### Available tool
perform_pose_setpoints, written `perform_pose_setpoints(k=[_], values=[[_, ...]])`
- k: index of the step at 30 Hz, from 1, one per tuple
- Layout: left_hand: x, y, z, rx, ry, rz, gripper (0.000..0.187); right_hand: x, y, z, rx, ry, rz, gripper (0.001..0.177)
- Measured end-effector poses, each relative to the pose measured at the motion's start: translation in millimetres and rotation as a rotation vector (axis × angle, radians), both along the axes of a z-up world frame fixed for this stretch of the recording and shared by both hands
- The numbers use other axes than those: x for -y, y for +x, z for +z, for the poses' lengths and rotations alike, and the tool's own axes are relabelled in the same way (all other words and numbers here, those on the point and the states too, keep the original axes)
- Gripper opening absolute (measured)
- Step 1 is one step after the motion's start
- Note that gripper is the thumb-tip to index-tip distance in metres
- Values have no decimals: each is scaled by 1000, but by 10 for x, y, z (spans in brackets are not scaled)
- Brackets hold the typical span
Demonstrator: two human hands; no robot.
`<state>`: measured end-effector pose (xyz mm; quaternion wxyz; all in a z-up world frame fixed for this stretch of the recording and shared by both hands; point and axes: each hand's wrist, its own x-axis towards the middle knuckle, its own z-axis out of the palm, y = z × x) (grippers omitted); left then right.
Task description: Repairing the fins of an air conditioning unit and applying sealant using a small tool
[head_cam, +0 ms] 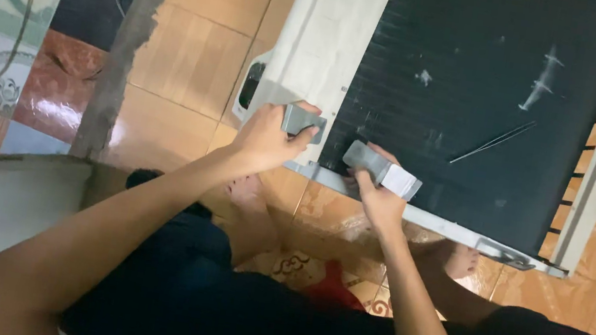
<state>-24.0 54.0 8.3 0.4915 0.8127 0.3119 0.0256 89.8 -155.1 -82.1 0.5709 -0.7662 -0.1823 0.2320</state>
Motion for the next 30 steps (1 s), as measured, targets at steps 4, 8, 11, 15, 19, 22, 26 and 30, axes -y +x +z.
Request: perform_pose_setpoints(k=[4, 8, 11, 15, 19, 22, 26, 30], values=[[37, -4, 40, 21, 20, -6, 30, 46, 72, -93, -192, 6, 25, 39], [60, 27, 29, -17, 103, -51, 28, 11, -52, -42, 97, 31, 25, 34], [110, 70, -89, -44, 158, -24, 27, 53, -56, 12, 128, 33, 44, 33], [342, 103, 119, -11, 112, 37, 30, 22, -63, 86, 88, 50, 41, 37], [480, 72, 263, -30, 109, 7, 27, 81, 168, -122, -188, 134, 46, 37], [445, 72, 74, -95, 166, 37, 34, 16, 145, -39, -215, 120, 32, 37], [416, -51, -127, -124, 90, 37, 34, -24, -16, 212, -30, 31, 24, 35], [386, 40, -387, -135, -1, 54, 29, 9, -14, 222, 105, -4, 90, 30]])
